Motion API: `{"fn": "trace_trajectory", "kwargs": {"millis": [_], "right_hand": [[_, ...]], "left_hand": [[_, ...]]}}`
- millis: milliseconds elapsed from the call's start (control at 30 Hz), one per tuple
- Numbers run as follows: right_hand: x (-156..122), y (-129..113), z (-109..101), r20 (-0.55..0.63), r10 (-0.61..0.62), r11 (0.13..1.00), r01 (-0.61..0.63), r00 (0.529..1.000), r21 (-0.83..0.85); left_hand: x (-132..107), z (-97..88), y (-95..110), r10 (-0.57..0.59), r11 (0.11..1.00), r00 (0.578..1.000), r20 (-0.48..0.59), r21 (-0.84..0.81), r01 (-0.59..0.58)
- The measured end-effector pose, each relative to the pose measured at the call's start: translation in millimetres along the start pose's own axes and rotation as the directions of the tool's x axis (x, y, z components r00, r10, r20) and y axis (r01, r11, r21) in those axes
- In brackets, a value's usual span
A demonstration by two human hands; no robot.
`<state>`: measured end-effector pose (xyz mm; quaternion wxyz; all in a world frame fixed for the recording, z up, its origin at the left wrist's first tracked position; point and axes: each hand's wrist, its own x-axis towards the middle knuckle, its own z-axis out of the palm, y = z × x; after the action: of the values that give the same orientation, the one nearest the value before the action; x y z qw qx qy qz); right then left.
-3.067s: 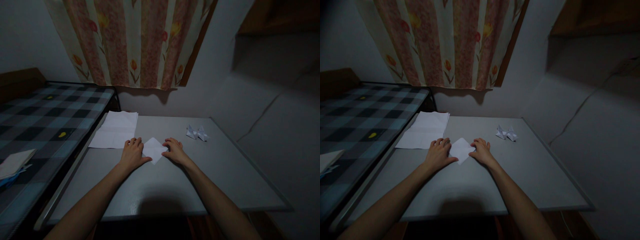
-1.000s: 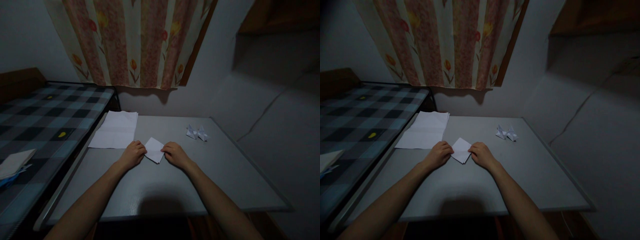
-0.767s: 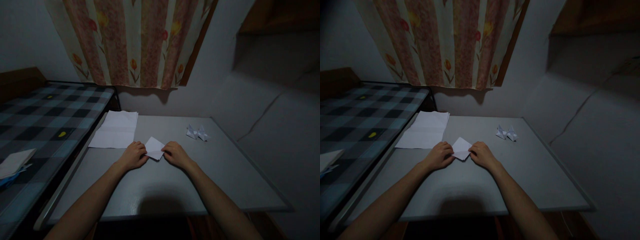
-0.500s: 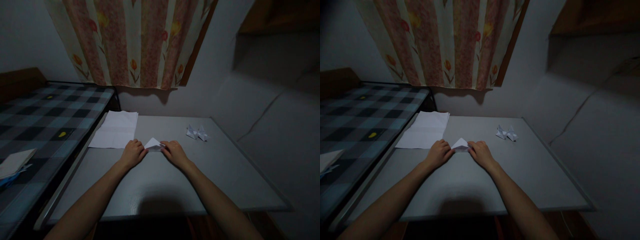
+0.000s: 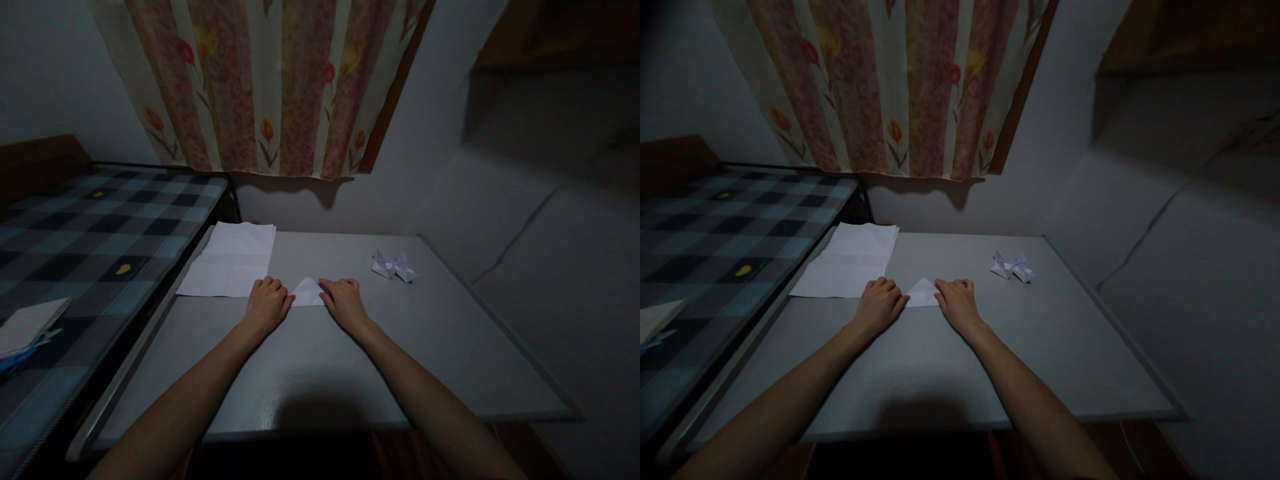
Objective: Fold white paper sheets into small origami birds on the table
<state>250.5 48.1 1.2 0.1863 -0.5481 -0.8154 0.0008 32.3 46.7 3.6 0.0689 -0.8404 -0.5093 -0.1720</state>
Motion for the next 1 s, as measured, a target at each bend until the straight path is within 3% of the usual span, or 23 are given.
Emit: {"fn": "trace_trajectory", "kwargs": {"millis": [167,267,367,533,800,1000], "right_hand": [[0,-2,1,-0.005,-0.061,0.997,0.061,0.998,-0.053],[0,-3,4,0.065,-0.200,0.978,0.203,0.978,-0.042],[0,-2,5,0.172,-0.262,0.963,0.269,0.950,-0.017],[-1,4,-1,0.262,-0.212,0.976,0.218,0.941,0.007],[-4,18,-6,0.283,-0.144,0.988,0.152,0.948,-0.006],[-7,30,-12,0.289,-0.111,0.993,0.117,0.951,-0.001]], "left_hand": [[0,2.1,2,0.019,0.999,1.000,-0.019,-0.031,-0.020],[1,6.6,3,0.144,0.989,0.990,-0.009,-0.040,-0.144],[3,12.1,1,0.250,0.968,0.966,0.069,-0.052,-0.246],[5,11.1,-2,0.277,0.960,0.950,0.147,-0.069,-0.270],[4,2.8,-4,0.401,0.915,0.897,0.187,-0.138,-0.380],[-1,3.6,-11,0.360,0.928,0.912,0.195,-0.173,-0.330]]}}
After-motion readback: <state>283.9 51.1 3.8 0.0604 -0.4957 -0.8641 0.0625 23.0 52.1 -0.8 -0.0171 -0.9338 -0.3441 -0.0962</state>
